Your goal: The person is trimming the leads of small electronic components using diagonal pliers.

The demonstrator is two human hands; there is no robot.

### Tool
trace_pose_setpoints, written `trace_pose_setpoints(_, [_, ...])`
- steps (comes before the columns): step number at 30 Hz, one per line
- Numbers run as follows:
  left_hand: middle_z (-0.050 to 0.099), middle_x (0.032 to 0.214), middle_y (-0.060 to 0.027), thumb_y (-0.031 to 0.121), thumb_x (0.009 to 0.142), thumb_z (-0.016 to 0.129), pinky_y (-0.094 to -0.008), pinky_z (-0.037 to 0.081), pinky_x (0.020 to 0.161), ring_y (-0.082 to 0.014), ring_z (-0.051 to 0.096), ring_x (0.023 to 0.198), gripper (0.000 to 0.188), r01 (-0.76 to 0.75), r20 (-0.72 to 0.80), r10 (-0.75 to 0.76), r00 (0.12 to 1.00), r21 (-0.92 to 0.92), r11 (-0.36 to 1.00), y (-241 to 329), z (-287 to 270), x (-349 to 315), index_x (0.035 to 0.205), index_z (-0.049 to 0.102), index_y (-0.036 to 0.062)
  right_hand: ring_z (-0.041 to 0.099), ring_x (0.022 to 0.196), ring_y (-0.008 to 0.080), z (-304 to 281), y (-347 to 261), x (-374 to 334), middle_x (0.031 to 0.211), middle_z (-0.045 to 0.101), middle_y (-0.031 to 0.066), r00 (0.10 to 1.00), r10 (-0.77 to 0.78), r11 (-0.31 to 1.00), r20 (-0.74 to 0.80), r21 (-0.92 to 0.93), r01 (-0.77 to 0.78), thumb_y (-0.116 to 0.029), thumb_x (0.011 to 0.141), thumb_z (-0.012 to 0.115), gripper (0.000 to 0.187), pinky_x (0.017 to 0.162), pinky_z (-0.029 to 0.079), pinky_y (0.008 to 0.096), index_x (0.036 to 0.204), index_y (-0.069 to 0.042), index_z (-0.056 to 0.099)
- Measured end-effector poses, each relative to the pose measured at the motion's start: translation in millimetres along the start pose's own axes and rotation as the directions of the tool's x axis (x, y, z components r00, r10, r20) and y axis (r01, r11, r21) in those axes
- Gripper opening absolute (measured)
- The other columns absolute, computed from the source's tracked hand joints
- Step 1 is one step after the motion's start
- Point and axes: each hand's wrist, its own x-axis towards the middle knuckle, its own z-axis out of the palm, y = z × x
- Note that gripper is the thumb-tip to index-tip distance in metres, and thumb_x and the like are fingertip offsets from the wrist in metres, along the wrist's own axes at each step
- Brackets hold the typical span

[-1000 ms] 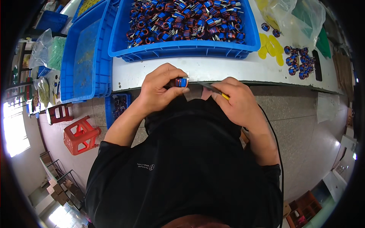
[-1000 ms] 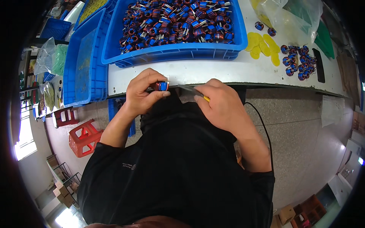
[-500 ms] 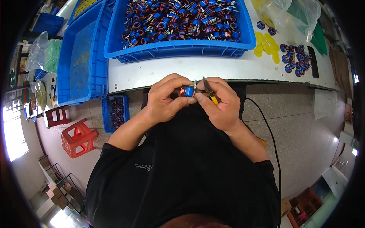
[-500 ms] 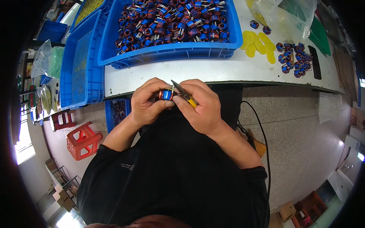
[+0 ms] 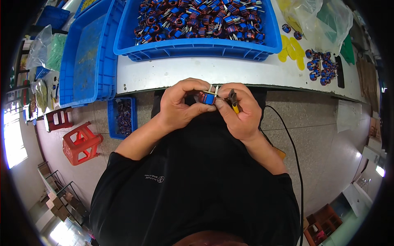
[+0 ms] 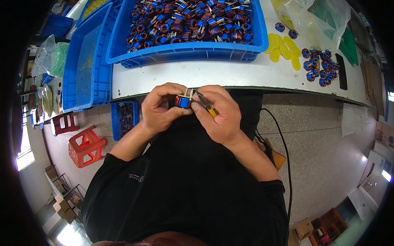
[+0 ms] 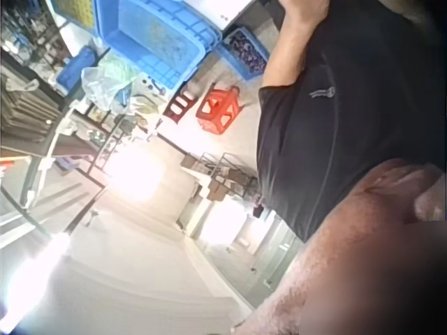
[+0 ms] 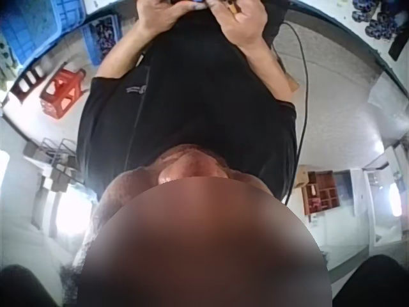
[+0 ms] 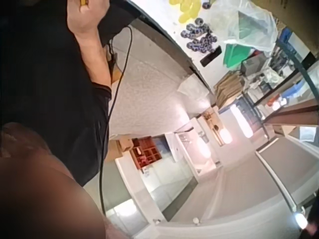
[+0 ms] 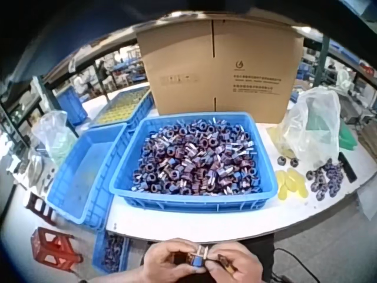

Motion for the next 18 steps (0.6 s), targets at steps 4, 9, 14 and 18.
trace_pose_setpoints(4, [0.071, 0.109, -0.0121, 0.0, 0.073, 0.088, -0.0269, 0.054, 0.073, -0.0179, 0.067, 0.084, 0.044, 0.009, -0.015, -0.01, 1.0, -0.035, 0.999, 1.2, -0.9, 1.9, 0.113, 0.069, 0.0013, 0.062, 0.085, 0.0207, -0.3, -1.2, 0.0, 0.107, 0.067, 0.0138, 1.0, -0.011, 1.0, -0.009, 0.008, 0.011, 0.006, 0.084, 0.071, 0.023, 0.075, 0.051, 0.028, 0.106, 0.004, 0.067])
trace_pose_setpoints(9, [0.069, 0.113, -0.0133, -0.002, 0.076, 0.086, -0.0281, 0.055, 0.074, -0.0188, 0.067, 0.085, 0.042, -0.164, 0.087, 0.151, 0.985, 0.172, 0.971, 1.1, -8.9, 6.5, 0.113, 0.067, 0.0014, 0.062, 0.086, 0.0208, -2.0, -1.7, 0.2, 0.108, 0.067, 0.0139, 0.997, -0.074, 0.997, -0.003, -0.004, 0.074, 0.005, 0.084, 0.071, 0.023, 0.076, 0.051, 0.028, 0.107, 0.004, 0.067])
trace_pose_setpoints(14, [0.068, 0.118, -0.016, 0.0, 0.085, 0.079, -0.0301, 0.055, 0.078, -0.0214, 0.068, 0.092, 0.046, -0.067, 0.124, 0.056, 0.991, 0.091, 0.994, 5.2, -11.4, 4.5, 0.126, 0.057, 0.0021, 0.061, 0.087, 0.0208, -5.0, 1.2, -0.3, 0.109, 0.067, 0.0135, 0.998, -0.064, 0.997, -0.02, -0.049, 0.063, 0.004, 0.084, 0.072, 0.024, 0.076, 0.051, 0.0285, 0.108, 0.003, 0.068])
trace_pose_setpoints(18, [0.065, 0.121, -0.0183, 0.01, 0.096, 0.071, -0.0333, 0.054, 0.088, -0.0254, 0.068, 0.102, 0.051, 0.397, 0.182, -0.353, 0.918, -0.442, 0.804, 2.9, -9.7, -4.2, 0.139, 0.045, 0.0042, 0.061, 0.088, 0.0209, -6.7, 0.8, 0.8, 0.109, 0.066, 0.0133, 0.996, 0.052, 0.991, -0.079, -0.117, -0.061, 0.002, 0.083, 0.074, 0.025, 0.077, 0.051, 0.029, 0.108, 0.003, 0.068])
